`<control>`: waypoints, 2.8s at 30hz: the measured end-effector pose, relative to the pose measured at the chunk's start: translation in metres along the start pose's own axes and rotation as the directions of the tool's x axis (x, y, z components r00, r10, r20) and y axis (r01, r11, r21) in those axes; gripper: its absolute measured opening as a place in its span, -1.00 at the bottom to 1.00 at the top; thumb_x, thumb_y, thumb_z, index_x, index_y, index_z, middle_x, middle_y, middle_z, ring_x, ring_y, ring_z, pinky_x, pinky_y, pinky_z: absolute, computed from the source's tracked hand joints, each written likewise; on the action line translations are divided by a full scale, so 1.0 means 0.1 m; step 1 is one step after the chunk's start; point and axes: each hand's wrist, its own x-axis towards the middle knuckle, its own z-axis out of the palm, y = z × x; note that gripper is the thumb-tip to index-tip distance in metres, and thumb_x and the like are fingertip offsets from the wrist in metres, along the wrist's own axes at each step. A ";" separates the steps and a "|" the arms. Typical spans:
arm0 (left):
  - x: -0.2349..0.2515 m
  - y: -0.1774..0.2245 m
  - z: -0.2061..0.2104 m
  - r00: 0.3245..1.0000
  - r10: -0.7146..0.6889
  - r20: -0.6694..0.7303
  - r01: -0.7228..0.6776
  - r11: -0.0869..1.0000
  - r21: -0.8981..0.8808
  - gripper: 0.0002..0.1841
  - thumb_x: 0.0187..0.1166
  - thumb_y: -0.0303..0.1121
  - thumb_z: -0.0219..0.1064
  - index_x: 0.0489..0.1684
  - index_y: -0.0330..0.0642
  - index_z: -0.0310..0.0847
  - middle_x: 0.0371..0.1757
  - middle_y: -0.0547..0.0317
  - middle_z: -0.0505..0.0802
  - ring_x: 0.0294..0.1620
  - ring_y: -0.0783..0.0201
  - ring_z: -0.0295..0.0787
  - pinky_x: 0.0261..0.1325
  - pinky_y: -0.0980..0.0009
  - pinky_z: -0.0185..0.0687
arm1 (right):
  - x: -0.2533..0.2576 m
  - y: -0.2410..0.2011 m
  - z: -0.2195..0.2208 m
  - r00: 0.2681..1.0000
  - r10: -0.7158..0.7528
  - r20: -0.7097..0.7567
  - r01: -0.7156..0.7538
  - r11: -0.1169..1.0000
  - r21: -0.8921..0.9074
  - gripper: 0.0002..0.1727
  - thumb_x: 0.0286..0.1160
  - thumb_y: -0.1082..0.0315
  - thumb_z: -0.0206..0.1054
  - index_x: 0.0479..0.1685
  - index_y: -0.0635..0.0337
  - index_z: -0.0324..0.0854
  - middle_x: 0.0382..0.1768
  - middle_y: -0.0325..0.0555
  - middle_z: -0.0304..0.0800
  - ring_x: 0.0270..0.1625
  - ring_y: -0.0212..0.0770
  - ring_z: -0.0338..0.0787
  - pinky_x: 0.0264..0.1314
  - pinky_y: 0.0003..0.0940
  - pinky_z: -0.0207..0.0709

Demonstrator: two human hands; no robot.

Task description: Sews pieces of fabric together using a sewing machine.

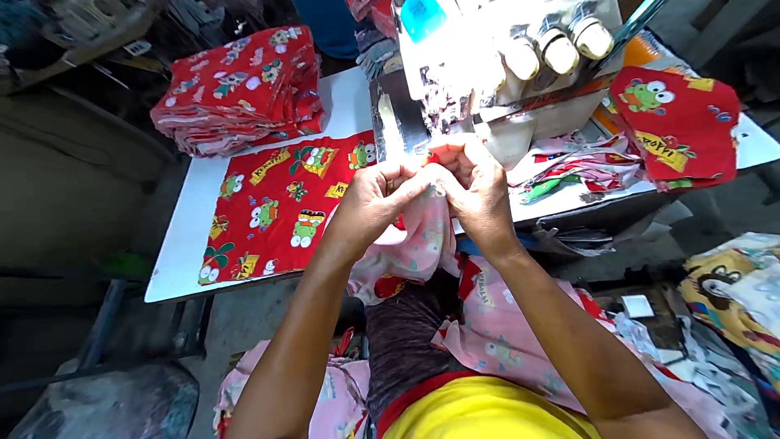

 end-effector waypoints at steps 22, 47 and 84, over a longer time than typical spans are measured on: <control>-0.01 -0.14 0.09 0.979 0.147 -0.143 -0.135 0.987 0.090 -0.91 0.60 -0.48 0.38 -0.05 -0.19 0.69 -0.37 0.45 0.81 -0.38 0.67 0.69 -0.25 0.72 0.60 | -0.03 -0.07 -0.05 0.999 0.027 -0.027 -0.023 0.989 0.148 -0.69 0.59 0.55 0.33 0.27 0.31 0.52 -0.11 -0.10 0.76 -0.18 -0.49 0.78 -0.18 -0.68 0.67; 0.02 -0.16 0.02 0.958 0.233 -0.165 -0.174 0.935 0.309 -0.88 0.59 -0.32 0.44 -0.14 -0.15 0.81 -0.26 0.39 0.84 -0.31 0.68 0.70 -0.19 0.71 0.61 | -0.09 -0.16 -0.08 0.999 0.037 0.009 -0.038 0.983 0.181 -0.68 0.59 0.55 0.34 0.25 0.26 0.45 -0.09 -0.12 0.72 -0.14 -0.47 0.78 -0.14 -0.65 0.70; -1.04 -0.24 -2.03 0.690 0.324 -0.647 -0.235 0.946 0.223 -0.76 0.85 -0.17 0.08 0.12 0.04 0.66 0.03 0.49 0.83 0.14 0.54 0.77 0.29 0.46 0.69 | -0.56 -0.03 -0.33 0.920 0.048 0.390 0.006 0.991 -0.135 -0.92 0.43 0.47 0.46 -0.17 0.23 0.75 -0.15 -0.13 0.76 -0.06 -0.36 0.76 0.04 -0.46 0.67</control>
